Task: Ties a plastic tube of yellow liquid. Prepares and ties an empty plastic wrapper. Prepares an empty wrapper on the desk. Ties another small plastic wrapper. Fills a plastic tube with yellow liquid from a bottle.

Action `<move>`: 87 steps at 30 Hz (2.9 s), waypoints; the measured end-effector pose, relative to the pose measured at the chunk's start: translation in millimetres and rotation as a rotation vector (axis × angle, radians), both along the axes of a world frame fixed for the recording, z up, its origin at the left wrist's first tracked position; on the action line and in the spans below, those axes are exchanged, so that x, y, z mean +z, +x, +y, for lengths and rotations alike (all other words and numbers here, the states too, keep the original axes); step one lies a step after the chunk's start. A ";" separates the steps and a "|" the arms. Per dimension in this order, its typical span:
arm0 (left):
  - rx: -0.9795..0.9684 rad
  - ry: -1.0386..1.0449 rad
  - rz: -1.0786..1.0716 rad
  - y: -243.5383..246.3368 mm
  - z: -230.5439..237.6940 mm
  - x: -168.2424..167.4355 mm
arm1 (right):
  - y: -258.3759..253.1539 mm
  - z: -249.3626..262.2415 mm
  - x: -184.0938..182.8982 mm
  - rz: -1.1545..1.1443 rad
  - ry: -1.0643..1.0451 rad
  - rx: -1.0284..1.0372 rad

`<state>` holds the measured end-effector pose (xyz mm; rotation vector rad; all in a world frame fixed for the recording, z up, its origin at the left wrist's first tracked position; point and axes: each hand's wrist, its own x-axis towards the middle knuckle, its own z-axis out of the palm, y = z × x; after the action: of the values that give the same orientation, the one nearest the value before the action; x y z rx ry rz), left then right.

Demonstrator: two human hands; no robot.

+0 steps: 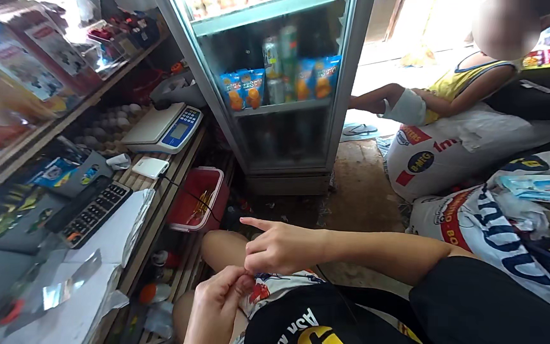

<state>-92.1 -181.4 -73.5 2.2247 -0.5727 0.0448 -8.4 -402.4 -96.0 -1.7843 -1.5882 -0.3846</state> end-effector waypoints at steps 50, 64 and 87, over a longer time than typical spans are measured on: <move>-0.005 -1.066 0.095 -3.7 -15.2 -39.8 | -23.9 29.3 -33.7 0.437 0.400 0.020; 0.240 0.273 -0.484 -19.2 -4.1 12.0 | -11.8 13.7 -12.6 0.313 0.170 0.046; 0.156 -1.270 0.312 -23.4 -14.5 5.7 | -13.1 35.9 -0.6 0.896 0.514 0.202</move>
<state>-115.6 -195.9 -67.8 0.9936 -0.0964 0.1042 -21.5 -366.5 -96.6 -1.1233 -0.8956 0.1089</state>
